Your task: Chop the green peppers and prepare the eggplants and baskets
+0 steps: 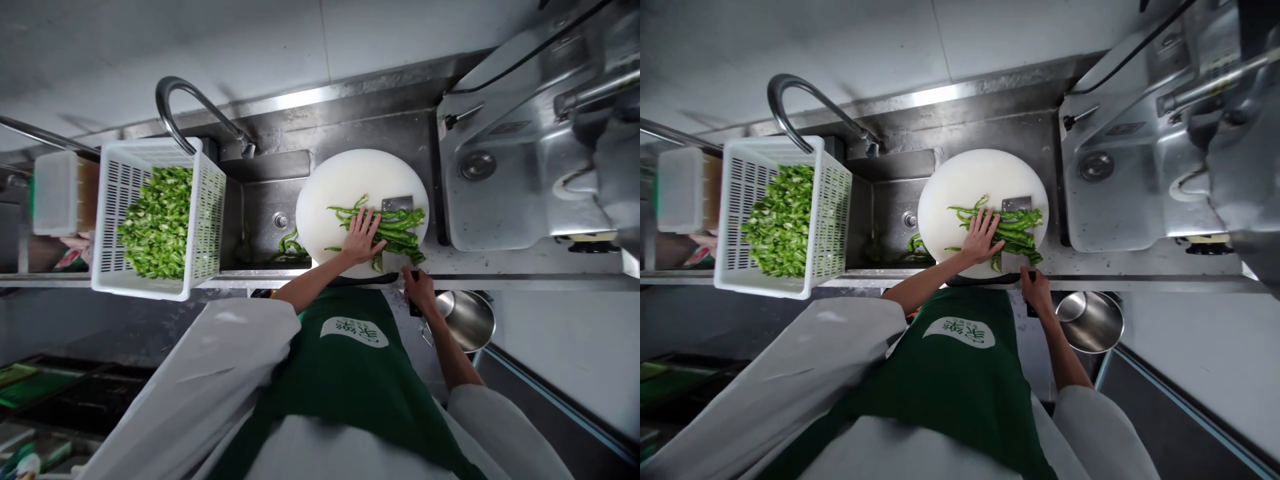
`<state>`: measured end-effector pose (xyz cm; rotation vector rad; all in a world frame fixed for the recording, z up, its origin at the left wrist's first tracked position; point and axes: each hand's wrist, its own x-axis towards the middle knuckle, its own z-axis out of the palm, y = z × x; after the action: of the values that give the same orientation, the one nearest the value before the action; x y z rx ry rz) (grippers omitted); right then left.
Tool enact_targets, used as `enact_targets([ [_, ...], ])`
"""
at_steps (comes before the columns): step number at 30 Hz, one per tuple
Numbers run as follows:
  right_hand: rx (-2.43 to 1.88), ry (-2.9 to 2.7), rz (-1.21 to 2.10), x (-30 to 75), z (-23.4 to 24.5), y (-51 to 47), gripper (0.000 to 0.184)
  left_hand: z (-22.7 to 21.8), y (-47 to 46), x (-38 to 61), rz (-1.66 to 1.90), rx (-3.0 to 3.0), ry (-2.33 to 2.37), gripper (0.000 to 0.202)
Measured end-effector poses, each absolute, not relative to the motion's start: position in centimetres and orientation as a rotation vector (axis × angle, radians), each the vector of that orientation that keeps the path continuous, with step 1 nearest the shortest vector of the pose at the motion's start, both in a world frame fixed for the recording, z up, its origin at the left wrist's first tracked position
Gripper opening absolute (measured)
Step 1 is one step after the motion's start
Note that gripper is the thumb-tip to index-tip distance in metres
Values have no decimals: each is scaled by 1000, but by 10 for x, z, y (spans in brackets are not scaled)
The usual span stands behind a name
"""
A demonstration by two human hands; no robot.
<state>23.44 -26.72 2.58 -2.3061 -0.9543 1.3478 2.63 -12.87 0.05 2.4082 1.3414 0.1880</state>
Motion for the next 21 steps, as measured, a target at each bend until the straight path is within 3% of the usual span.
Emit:
enact_targets([
  [16,-2240,-1080,1321,228,24,-255,35,1,-120,29,200,2423,1343,88],
  [21,-2217,-1072,1339,227,12,-257,45,13,-92,-6,132,2345,1501,79],
])
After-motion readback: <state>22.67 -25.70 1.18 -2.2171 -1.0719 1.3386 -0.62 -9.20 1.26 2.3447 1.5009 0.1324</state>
